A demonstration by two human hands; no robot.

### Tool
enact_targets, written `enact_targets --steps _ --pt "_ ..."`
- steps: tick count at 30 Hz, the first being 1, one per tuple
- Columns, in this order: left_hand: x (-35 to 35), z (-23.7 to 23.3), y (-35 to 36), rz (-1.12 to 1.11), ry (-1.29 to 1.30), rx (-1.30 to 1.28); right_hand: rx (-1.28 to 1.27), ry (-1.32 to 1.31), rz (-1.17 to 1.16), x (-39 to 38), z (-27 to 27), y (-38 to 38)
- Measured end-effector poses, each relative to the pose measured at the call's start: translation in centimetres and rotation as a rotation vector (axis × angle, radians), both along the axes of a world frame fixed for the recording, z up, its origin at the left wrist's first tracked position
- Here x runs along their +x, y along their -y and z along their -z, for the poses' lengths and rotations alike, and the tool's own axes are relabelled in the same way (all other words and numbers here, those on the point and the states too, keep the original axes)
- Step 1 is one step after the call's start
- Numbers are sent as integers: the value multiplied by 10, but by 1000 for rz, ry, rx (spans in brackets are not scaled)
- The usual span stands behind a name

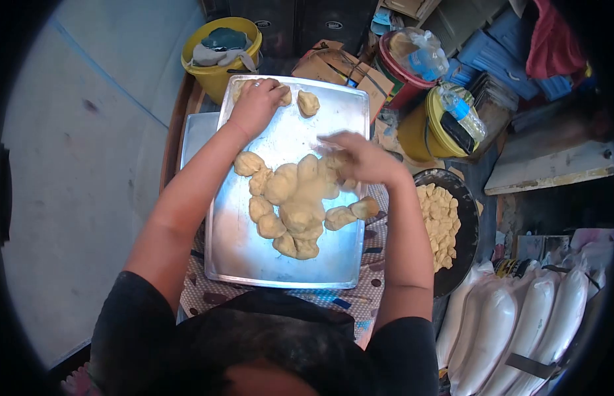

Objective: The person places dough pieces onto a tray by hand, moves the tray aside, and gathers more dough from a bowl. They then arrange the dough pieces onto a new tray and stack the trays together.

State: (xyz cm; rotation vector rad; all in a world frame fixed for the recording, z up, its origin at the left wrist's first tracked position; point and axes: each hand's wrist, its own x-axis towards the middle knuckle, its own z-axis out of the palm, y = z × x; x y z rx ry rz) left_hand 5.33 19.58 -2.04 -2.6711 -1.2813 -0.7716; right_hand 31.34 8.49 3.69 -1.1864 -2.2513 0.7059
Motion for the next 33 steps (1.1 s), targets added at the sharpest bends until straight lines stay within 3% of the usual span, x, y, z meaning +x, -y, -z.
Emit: enact_targets --steps 2,4,6,7,9,10,12,13,14,16,20,21,23,24,26,27,29,30,32,33 --pt "13 -8 9 5 31 81 -241 77 -143 16 17 4" --pt "30 -13 16 60 102 125 -285 6 -69 23 17 -10" --pt "40 -21 12 150 -74 -203 -352 -365 444 18 18 -32" --pt "43 -19 8 149 -75 -205 -355 -366 443 10 20 -43" --pt "49 -16 -1 153 -95 -146 266 -314 696 -15 31 -64" --pt "50 -9 -4 154 -102 -145 319 23 676 -19 42 -68" --pt "51 -9 -6 132 -55 -10 412 400 596 -37 61 -64" --pt "51 -13 -5 134 -58 -7 354 459 584 -41 62 -60" --pt "50 -15 -1 135 -74 -77 354 458 585 -40 59 -61" --pt "50 -15 3 141 -92 -159 74 460 664 -40 45 -58" --pt "49 -8 -2 131 -157 -173 25 528 732 -42 41 -66" --pt "46 -9 3 113 -61 -97 32 529 729 -43 37 -62" --pt "33 -17 21 29 89 -57 444 537 761 -42 33 -41" --pt "18 -30 38 -38 148 -86 450 535 761 -39 26 -28" --pt "-21 -52 79 -76 84 -393 166 167 590 -29 12 -1" --pt "-39 -50 100 2 54 -512 163 169 588 -29 15 8" --pt "-62 -41 128 88 18 -648 -112 207 33 -30 25 26" --pt "-68 -35 134 83 128 -651 -112 207 36 -31 27 24" --pt "-70 -27 134 72 239 -644 -399 -6 92 -37 25 10" --pt "-67 -27 129 -58 324 -590 -399 -32 155 -45 15 5"
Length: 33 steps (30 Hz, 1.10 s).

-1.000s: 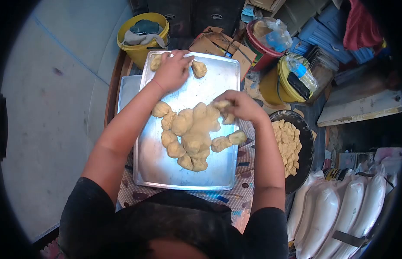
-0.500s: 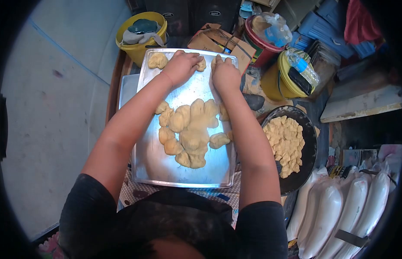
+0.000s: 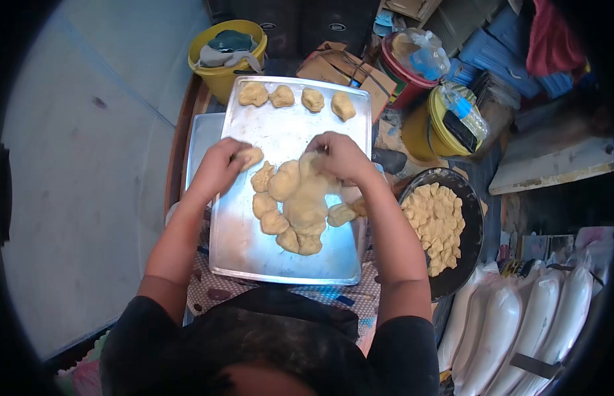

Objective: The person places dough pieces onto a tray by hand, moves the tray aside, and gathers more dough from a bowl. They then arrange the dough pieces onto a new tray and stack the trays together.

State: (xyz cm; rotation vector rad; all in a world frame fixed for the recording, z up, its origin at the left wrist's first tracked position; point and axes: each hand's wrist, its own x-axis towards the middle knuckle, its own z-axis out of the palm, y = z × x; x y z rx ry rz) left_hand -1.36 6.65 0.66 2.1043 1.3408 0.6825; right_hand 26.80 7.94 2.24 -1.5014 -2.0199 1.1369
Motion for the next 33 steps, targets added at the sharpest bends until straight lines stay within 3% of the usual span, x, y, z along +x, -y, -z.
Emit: enact_targets --steps 2,5,7,9,11,13,15,17,19,20,23,24,25,27,31,33 --pt "7 8 -17 -238 54 123 115 -52 81 -15 11 -19" --pt "18 21 -44 -354 97 259 203 -129 178 -43 21 -36" --pt "24 10 -43 -319 48 213 209 -115 264 -54 22 -41" --pt "33 1 -32 -344 -182 484 343 -13 213 -38 19 -36" --pt "42 -3 -29 -304 -175 505 157 106 47 -18 18 -30" --pt "54 2 -28 17 -163 401 147 74 9 -16 14 -26" --pt "63 12 -35 62 -227 380 72 -67 394 -20 7 -26" --pt "69 14 -49 -42 -349 315 135 -133 429 -17 21 -34" --pt "67 10 -52 -67 -370 348 207 170 244 -19 14 -25" --pt "66 8 -52 -85 -396 371 390 256 259 -17 12 -18" --pt "67 3 -51 -119 -393 407 275 315 61 -4 -1 10" --pt "72 7 -53 -70 -268 507 205 261 -93 0 6 10" --pt "77 11 -55 -15 -142 604 199 262 -90 9 9 10" --pt "89 13 -63 84 -256 494 173 118 88 21 5 7" --pt "103 8 -68 247 -409 312 276 148 651 11 -15 4" --pt "103 5 -64 270 -400 302 320 254 549 16 21 -2"
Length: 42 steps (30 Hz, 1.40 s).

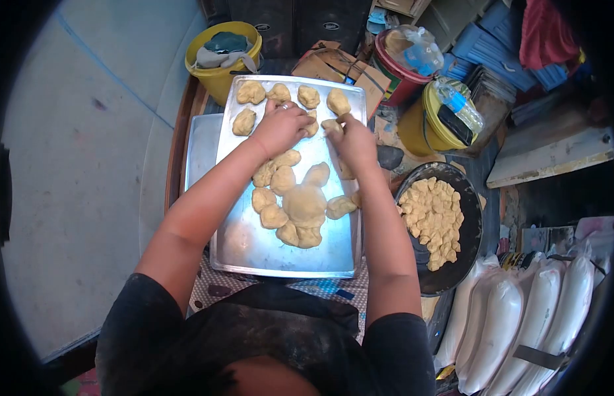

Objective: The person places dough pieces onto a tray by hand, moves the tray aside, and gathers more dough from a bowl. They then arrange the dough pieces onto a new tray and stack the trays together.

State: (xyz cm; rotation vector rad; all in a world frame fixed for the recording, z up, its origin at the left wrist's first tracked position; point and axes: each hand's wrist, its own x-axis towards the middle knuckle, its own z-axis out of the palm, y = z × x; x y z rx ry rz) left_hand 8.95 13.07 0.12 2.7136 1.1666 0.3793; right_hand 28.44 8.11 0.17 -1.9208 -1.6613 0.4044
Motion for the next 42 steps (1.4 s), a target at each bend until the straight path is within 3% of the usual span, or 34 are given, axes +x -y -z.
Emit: enact_targets --steps 1,5,7,10,11,12,15,17,20,22,26,28,30,32,33,36,37,40,42 --pt "-2 -2 2 17 4 -14 1 125 -90 -2 5 -3" --pt "-40 -3 32 -145 250 170 -11 17 -23 8 -30 32" --pt "-69 -12 51 -407 319 145 12 11 -129 27 -17 51" --pt "-80 -6 85 -365 312 -17 -55 -73 -177 35 -4 59" --pt "-77 5 89 -195 425 -28 -103 -128 -178 34 -5 58" --pt "-69 4 98 -142 367 -83 -108 -129 -183 29 -7 58" --pt "-62 15 100 -187 364 -203 80 -211 -50 5 -30 55" --pt "-67 17 97 -310 622 -324 101 -362 -103 -21 -34 47" --pt "-83 20 94 -540 802 -234 199 -463 -222 -66 -17 34" --pt "-90 9 96 -587 741 -132 139 -419 -253 -79 -19 37" --pt "-95 8 97 -482 490 102 159 -620 -106 -66 -26 41" --pt "-79 -3 97 -218 303 181 103 -451 -59 -43 -19 35" --pt "-63 -1 84 -91 290 77 39 -347 -15 -36 -14 37" --pt "-51 5 73 -24 28 -83 -34 -318 -195 -34 3 36" --pt "-49 0 72 -44 29 -86 -121 -301 -212 -34 -4 41" --pt "-51 -12 77 -148 -56 -71 -18 -156 -164 -29 -15 61" --pt "-51 -12 80 -185 -69 -67 -161 -185 -154 -31 -17 68" --pt "-50 -11 89 -206 18 65 -187 -254 -158 -21 -4 79" --pt "-45 -9 91 -146 84 29 10 -186 -47 -10 -3 84"
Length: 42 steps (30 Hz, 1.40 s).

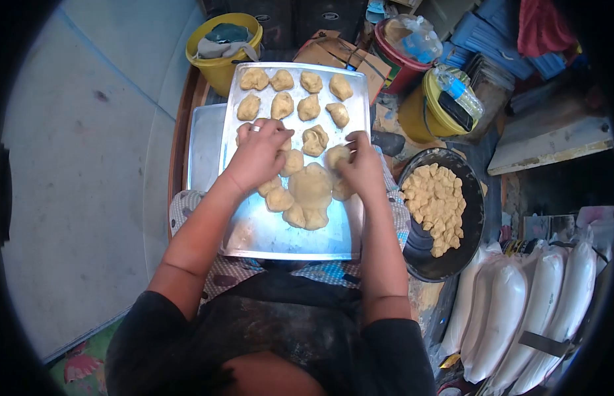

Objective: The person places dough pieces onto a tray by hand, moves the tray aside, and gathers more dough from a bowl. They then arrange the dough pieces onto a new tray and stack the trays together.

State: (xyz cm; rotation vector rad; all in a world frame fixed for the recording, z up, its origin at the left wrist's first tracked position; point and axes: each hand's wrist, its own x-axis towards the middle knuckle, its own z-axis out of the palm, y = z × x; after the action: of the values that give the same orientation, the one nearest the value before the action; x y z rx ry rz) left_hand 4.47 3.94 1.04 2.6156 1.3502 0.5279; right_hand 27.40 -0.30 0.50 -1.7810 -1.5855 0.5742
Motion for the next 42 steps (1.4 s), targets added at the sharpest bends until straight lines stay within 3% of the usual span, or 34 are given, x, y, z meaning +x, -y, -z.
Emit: enact_targets --steps 3,6,8,10,12,13,15,18,21,24,26,29,32,34,36,40,42 --pt "9 11 10 104 20 -11 -67 -36 131 14 0 -6" --pt "14 5 20 148 -4 44 141 14 -13 21 15 -14" --pt "9 1 27 159 -32 -33 -60 43 -104 14 -2 -10" --pt "3 -4 31 167 -19 -56 -87 19 -148 15 -5 -14" --pt "0 -12 34 179 5 -59 -30 135 -34 14 -12 -29" --pt "1 -12 29 175 2 -57 132 59 -16 15 2 -44" --pt "6 -11 4 24 155 -4 161 97 -39 15 18 -73" --pt "15 3 -48 -168 92 152 109 179 -18 14 26 -90" --pt "19 10 -80 -225 -27 -35 -44 180 72 6 8 -91" --pt "24 17 -84 -198 8 32 -129 149 128 1 8 -90" --pt "27 21 -87 -198 45 16 172 386 106 -11 7 -88" --pt "30 24 -83 -210 117 18 238 474 -100 -32 4 -94" --pt "24 7 -62 -219 169 71 52 523 -237 -31 -1 -98" --pt "15 -12 -35 -223 187 104 144 445 -244 -18 -2 -84" --pt "3 -25 -10 -170 -2 -82 177 183 -241 -10 -12 -65" --pt "-5 7 -6 -116 -38 -43 -96 343 -337 -24 -8 -40" --pt "-5 7 -5 -127 -51 -37 -28 288 -323 -27 -7 -33"
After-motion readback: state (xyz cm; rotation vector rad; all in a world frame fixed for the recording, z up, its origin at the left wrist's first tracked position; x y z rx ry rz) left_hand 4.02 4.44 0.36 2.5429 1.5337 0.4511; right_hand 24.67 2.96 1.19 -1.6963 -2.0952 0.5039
